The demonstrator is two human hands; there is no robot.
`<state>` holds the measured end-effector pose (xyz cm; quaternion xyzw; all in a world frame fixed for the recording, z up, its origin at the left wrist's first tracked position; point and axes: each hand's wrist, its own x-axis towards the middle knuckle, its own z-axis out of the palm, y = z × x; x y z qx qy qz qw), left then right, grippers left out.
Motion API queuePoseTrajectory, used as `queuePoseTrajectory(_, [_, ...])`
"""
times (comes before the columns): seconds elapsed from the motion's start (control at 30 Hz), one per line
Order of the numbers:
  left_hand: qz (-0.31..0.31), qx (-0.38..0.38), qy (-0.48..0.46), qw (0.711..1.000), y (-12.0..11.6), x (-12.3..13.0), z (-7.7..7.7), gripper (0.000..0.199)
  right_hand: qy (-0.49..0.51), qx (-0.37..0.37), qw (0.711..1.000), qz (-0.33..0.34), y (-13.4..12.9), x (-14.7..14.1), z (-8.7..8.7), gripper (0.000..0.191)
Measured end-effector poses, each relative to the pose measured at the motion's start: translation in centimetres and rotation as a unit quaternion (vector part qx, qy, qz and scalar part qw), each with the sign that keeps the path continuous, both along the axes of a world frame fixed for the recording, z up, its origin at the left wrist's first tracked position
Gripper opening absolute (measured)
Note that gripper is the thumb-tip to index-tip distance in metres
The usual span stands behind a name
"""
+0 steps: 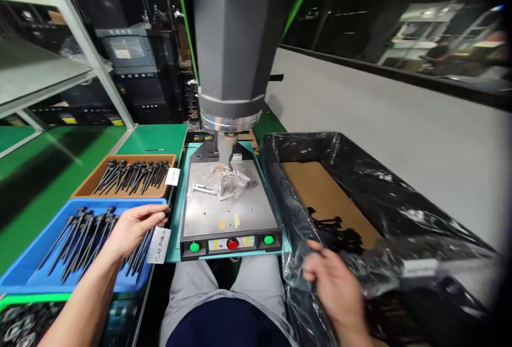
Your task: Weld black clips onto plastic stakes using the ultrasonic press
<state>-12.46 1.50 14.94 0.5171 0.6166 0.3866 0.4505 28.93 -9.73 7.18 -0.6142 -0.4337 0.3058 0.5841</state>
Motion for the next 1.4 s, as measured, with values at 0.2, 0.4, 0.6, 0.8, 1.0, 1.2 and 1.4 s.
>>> queuePoseTrajectory(0.2, [-0.083,0.006,-0.217,0.973,1.4,9.7,-1.9,0.031,-0.046,0.006,0.965,0.258,4.5,-10.3,-0.7,0.028])
queuePoseTrajectory(0.4, [-0.069,0.012,-0.299,0.952,0.7,12.2,-3.9,0.021,-0.111,0.035,0.954,0.275,5.7,-11.6,0.1,0.025])
queuePoseTrajectory(0.6, [-0.041,-0.030,-0.357,0.933,0.4,13.1,-5.2,0.023,-0.093,0.017,0.953,0.288,6.0,-11.5,-0.6,0.025])
queuePoseTrajectory(0.8, [-0.029,-0.059,-0.406,0.912,0.2,13.6,-5.7,0.023,0.134,-0.082,0.926,0.344,6.1,-11.9,-2.0,0.048])
queuePoseTrajectory(1.0, [-0.057,-0.030,-0.351,0.934,0.6,13.0,-6.3,0.019,0.226,-0.096,0.902,0.355,6.1,-11.9,-2.0,0.048])
queuePoseTrajectory(1.2, [-0.119,0.038,-0.259,0.958,0.9,12.1,-6.8,0.012,0.063,-0.055,0.941,0.327,5.6,-11.6,-1.4,0.036])
queuePoseTrajectory(1.4, [-0.155,0.058,-0.242,0.956,0.5,12.2,-7.1,0.020,0.173,-0.102,0.913,0.356,5.6,-11.7,-2.0,0.040])
